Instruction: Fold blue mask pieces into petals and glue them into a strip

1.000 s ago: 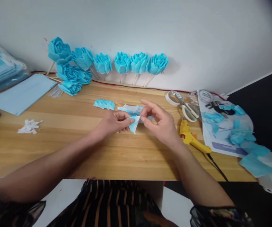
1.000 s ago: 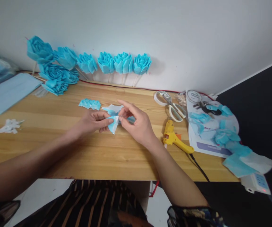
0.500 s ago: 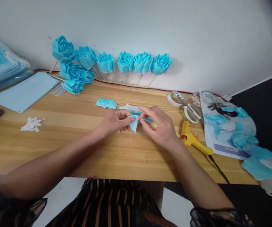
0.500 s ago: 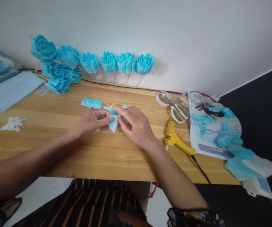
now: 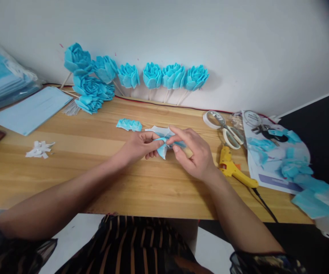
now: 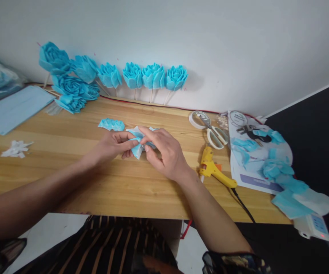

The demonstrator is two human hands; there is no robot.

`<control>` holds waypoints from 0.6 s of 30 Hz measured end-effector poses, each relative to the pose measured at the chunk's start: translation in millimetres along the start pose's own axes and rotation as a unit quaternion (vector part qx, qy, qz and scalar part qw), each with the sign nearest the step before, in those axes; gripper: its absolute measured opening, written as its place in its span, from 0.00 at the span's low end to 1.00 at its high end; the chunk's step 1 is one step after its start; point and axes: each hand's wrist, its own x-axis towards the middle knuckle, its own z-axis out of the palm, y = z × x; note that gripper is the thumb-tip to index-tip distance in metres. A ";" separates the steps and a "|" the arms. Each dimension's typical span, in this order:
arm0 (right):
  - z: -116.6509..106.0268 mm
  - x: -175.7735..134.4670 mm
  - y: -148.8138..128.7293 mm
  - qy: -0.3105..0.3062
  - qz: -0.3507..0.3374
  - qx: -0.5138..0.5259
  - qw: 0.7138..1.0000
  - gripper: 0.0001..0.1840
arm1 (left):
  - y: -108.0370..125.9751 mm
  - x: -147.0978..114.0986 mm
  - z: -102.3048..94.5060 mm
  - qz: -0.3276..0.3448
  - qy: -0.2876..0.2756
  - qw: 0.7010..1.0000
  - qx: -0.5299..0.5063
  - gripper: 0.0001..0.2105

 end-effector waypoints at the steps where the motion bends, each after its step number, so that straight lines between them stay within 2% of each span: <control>1: 0.1 -0.4 0.2 0.001 0.001 -0.001 1.000 0.33 | -0.1 -0.1 0.0 0.003 -0.001 1.000 -0.003 0.11; 18: -0.5 -0.5 -0.7 0.008 0.002 -0.029 1.000 0.35 | -1.6 -0.8 0.7 0.027 -0.004 0.999 -0.040 0.17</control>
